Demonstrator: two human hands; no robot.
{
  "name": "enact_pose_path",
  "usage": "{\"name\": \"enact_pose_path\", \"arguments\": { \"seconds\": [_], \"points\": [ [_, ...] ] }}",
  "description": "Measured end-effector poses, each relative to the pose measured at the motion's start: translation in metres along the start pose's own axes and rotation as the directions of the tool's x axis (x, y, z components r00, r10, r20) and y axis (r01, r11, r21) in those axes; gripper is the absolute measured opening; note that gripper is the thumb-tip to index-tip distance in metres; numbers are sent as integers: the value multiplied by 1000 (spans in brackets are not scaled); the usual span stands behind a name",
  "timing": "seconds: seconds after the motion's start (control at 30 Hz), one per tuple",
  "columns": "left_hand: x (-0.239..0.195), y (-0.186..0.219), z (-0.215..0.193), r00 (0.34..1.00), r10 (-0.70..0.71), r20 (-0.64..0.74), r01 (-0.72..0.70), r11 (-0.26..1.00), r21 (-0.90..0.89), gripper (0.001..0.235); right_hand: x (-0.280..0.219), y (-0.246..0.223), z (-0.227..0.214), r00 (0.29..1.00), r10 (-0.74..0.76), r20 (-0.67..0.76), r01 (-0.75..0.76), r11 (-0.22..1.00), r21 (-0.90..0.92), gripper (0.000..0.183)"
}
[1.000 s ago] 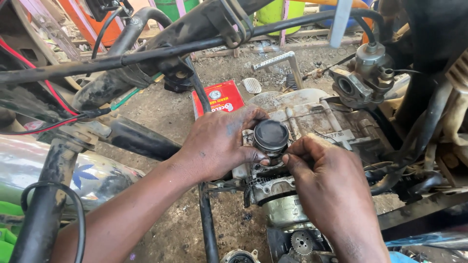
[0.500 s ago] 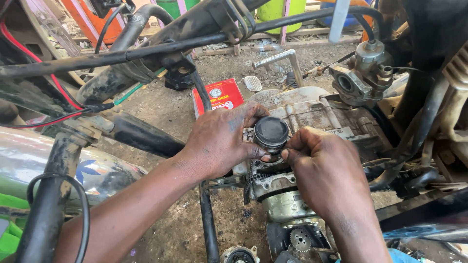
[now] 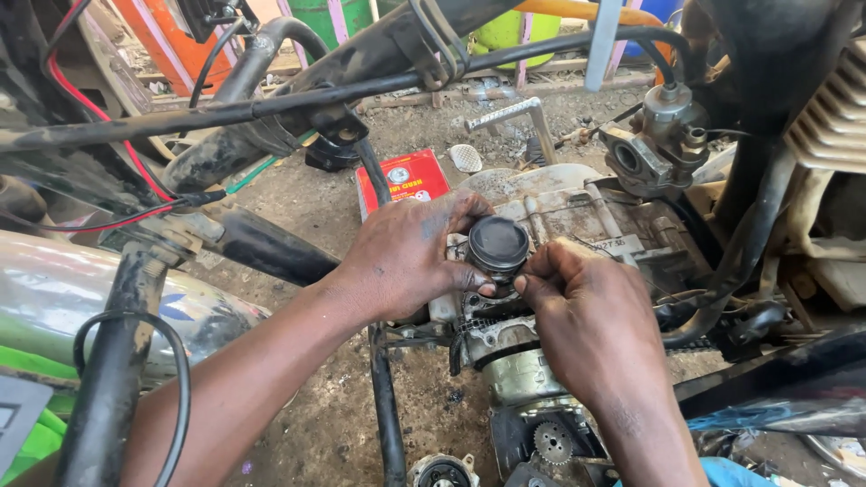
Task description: Removing the cylinder block from a motorcycle engine and inspecting the piston assembly.
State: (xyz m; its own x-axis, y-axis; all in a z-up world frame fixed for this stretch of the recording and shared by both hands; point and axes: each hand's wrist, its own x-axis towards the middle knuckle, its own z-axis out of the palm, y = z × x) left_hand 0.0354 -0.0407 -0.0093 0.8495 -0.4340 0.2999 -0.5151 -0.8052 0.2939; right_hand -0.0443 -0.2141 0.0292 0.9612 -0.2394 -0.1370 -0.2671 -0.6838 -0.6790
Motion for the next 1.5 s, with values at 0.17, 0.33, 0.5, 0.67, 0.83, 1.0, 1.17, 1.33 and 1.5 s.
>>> {"name": "enact_pose_path", "arguments": {
  "seconds": [0.17, 0.33, 0.5, 0.67, 0.83, 1.0, 1.17, 1.33, 1.5],
  "points": [
    [0, 0, -3, 999, -27, 26, 27, 1000, 12, 71, 4, 6, 6, 999, -31, -16, 31, 999, 25, 18],
    [-1, -1, -2, 998, -33, 54, 32, 999, 22, 70, 3, -3, 3, 999, -35, -13, 35, 999, -14, 16],
    [-2, -2, 5, 999, -26, -27, 25, 1000, -11, 70, 8, -8, -1, 999, 31, 31, -28, 995, -95, 21],
    [-5, 0, 0, 998, -55, -10, 55, 998, -27, 69, -3, -12, 1, 999, 34, 40, -33, 999, -38, 20],
    [-8, 1, -4, 998, -55, -15, 55, 998, -34, 66, 1, -7, 9, 998, -58, -5, 58, 995, -84, 16],
    [-11, 8, -5, 994, -98, -37, 96, 994, -59, 66, -4, -18, 0, 999, 39, 34, -38, 999, -31, 24],
    [-13, 11, -4, 990, -141, -26, 140, 989, -37, 63, -1, -14, 4, 998, 51, 39, -49, 997, -59, 26],
    [-11, 9, -7, 997, -74, -37, 74, 997, -21, 62, -2, -5, 4, 998, -6, 68, -1, 994, 108, 29],
    [-7, 10, -17, 989, -51, 138, 54, 998, -18, 87, -28, -27, -4, 974, 206, 97, -213, 974, 74, 24]
  ]
}}
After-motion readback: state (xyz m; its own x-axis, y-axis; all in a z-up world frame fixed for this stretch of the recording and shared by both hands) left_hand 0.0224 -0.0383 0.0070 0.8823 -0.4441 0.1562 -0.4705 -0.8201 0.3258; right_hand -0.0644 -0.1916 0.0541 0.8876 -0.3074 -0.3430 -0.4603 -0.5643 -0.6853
